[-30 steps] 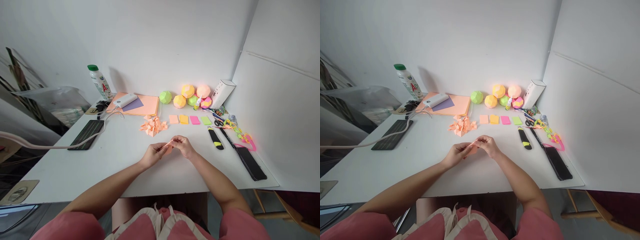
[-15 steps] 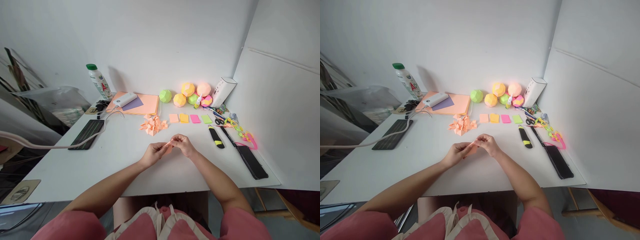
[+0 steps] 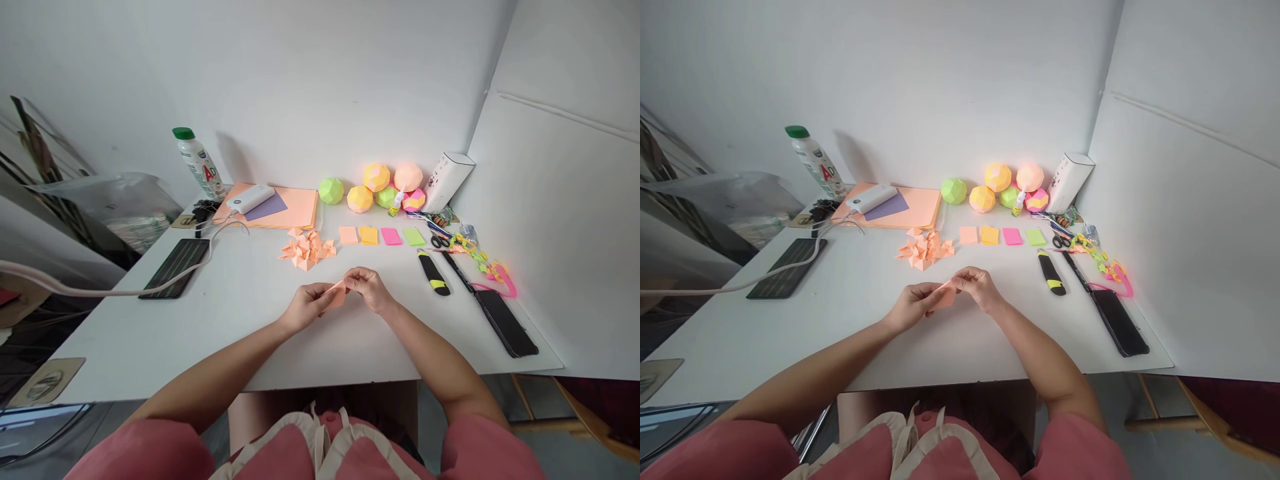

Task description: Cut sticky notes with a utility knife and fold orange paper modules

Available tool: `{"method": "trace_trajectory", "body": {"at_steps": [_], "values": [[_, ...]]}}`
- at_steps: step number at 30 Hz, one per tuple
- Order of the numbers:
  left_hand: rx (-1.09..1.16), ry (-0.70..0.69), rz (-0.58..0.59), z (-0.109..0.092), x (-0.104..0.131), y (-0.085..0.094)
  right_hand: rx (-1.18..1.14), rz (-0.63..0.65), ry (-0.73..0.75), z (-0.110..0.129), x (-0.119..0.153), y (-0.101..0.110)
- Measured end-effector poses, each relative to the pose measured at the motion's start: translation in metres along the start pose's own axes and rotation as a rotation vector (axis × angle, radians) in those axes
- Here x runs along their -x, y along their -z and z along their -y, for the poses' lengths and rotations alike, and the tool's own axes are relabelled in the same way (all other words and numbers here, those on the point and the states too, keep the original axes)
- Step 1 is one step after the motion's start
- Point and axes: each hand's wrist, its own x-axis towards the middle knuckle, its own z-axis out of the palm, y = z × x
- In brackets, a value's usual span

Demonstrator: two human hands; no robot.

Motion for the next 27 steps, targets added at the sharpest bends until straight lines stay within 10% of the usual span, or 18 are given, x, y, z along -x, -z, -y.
{"method": "trace_trajectory", "body": {"at_steps": [27], "values": [[-0.019,0.039,-0.102,0.0072,-0.003,0.0007,0.153,0.01,0.084,-0.0007,0.002,-0.0028]]}}
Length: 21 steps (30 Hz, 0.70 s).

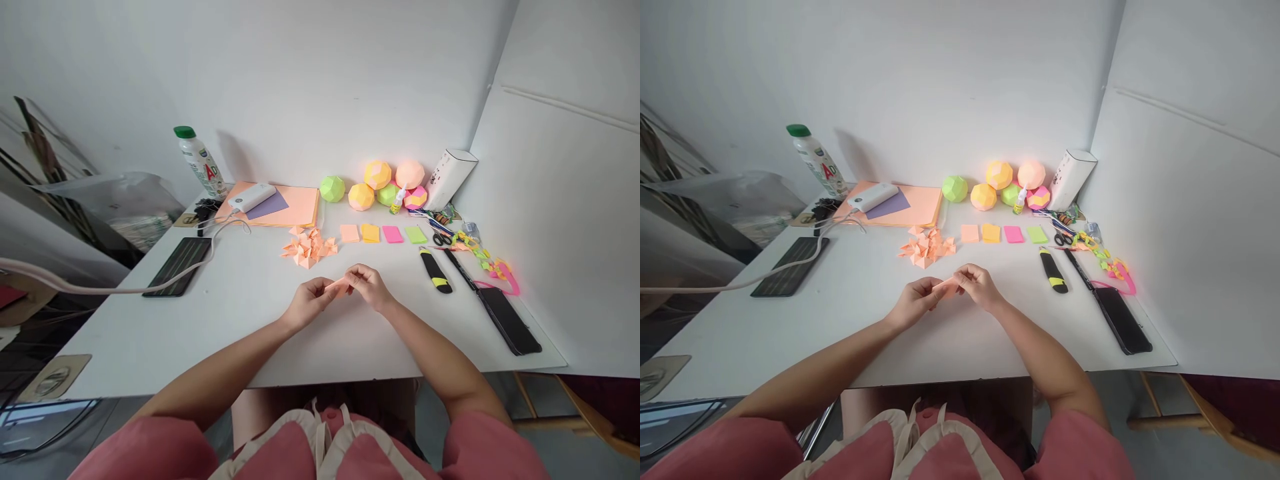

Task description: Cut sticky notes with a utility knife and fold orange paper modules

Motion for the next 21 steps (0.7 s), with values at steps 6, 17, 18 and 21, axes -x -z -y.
{"method": "trace_trajectory", "body": {"at_steps": [6,17,18,21], "values": [[0.011,-0.014,0.0,-0.0005,0.0002,-0.0008,-0.001,-0.011,0.009,0.0015,0.0009,-0.0011],[0.153,0.011,-0.036,0.0012,-0.0044,-0.0001,0.009,0.005,0.058,0.0043,0.0035,-0.0027],[0.165,0.016,-0.031,0.0017,-0.0046,0.0,0.016,0.01,0.055,0.0046,0.0038,-0.0026],[0.195,0.025,-0.025,0.0027,-0.0047,0.0007,0.025,0.018,0.041,0.005,0.004,-0.0026]]}}
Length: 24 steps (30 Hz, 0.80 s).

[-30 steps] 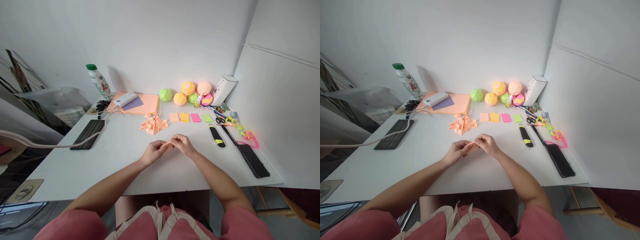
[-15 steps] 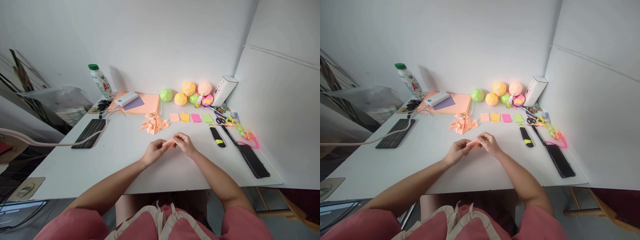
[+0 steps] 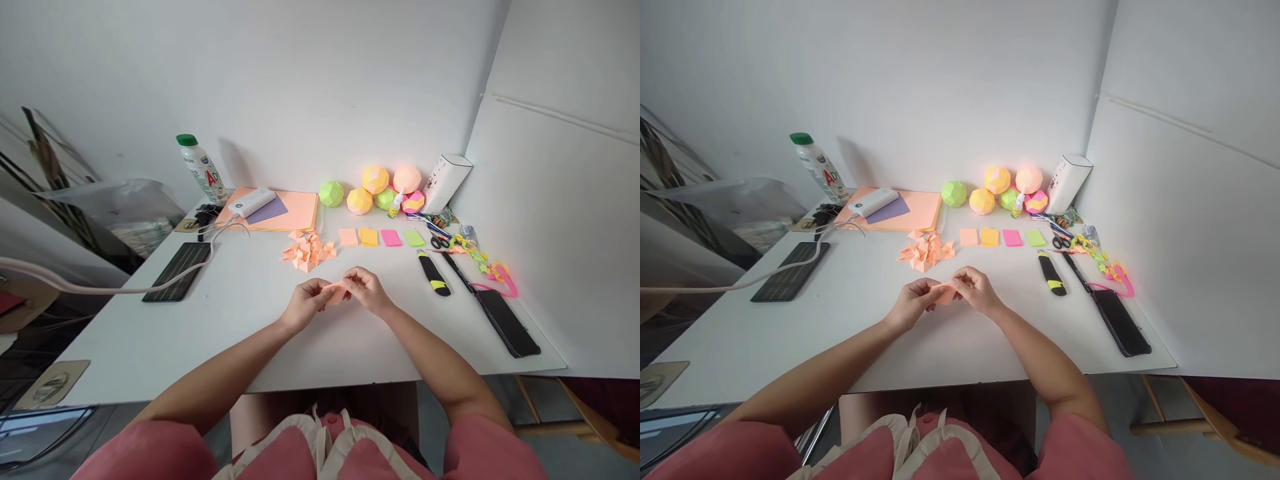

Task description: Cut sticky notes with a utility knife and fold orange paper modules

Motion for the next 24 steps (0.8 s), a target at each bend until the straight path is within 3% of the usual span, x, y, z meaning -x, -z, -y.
{"method": "trace_trajectory", "body": {"at_steps": [24], "values": [[0.076,-0.019,0.004,-0.009,0.001,-0.002,-0.007,0.049,-0.041,-0.003,0.0,-0.002]]}}
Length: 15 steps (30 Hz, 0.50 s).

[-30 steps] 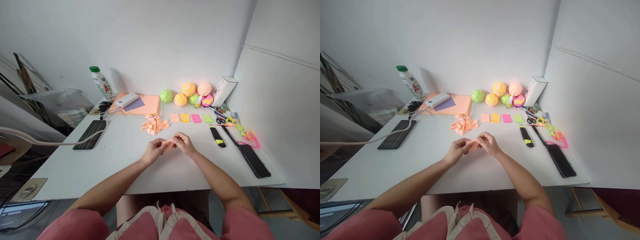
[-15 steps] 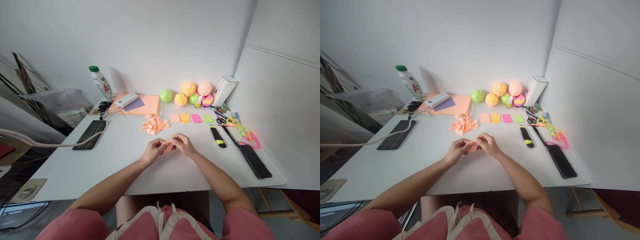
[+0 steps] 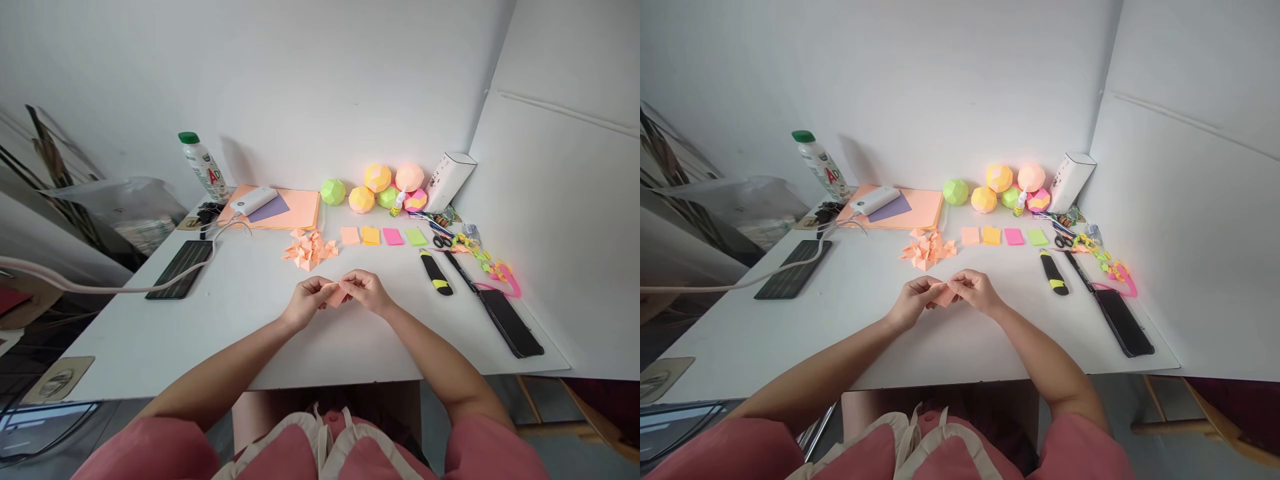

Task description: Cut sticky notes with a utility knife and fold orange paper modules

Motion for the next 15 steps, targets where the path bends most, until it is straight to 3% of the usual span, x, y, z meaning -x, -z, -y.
{"method": "trace_trajectory", "body": {"at_steps": [15], "values": [[-0.027,-0.03,-0.002,0.0007,0.0017,0.001,0.004,0.016,-0.006,0.0037,0.001,-0.0007]]}}
